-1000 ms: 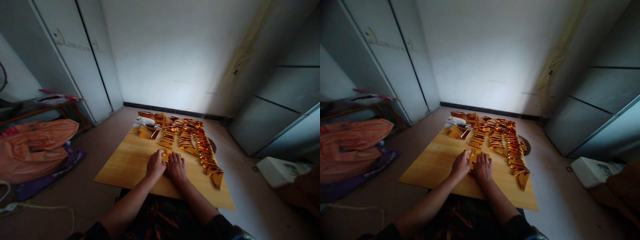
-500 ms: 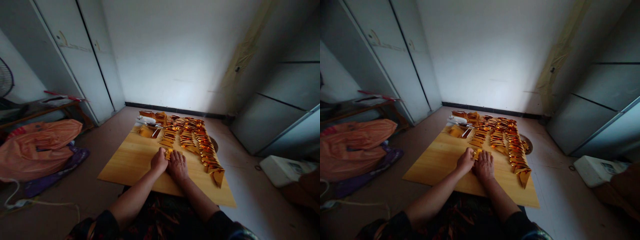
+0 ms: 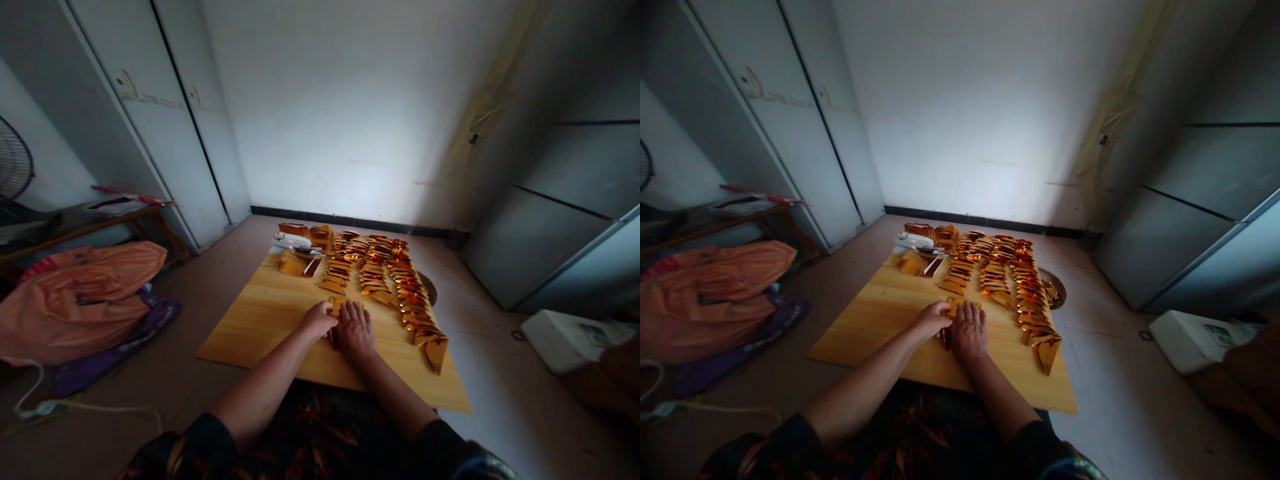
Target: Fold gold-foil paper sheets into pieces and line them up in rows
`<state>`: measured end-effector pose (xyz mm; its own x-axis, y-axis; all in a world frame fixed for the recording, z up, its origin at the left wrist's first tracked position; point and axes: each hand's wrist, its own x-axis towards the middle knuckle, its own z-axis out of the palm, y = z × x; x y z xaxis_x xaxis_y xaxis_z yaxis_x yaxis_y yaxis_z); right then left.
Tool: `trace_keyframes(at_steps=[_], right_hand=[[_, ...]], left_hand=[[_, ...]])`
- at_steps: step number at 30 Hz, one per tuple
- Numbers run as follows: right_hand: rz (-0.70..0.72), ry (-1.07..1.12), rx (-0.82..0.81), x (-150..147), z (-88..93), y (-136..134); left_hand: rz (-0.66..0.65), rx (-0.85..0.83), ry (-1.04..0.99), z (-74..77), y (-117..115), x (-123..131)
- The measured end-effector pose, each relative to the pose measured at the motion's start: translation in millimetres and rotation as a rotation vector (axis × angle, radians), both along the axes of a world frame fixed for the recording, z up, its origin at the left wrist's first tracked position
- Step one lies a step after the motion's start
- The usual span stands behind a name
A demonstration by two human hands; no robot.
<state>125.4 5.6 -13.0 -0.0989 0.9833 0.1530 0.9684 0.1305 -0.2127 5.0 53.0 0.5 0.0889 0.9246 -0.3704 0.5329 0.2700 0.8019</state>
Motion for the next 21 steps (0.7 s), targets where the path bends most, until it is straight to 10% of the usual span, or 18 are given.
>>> trace_keyframes(at_steps=[8,17,21], right_hand=[[0.028,-0.040,-0.046,-5,7.6,-1],[0.029,-0.036,-0.111,-6,9.0,1],[0.020,-0.039,-0.133,-7,11.7,1]], left_hand=[[-0.194,0.132,-0.037,-20.4,-17,-16],[-0.311,0.060,0.073,-0.4,-35,-50],[-0.431,0.491,0.214,6.0,-42,-66]])
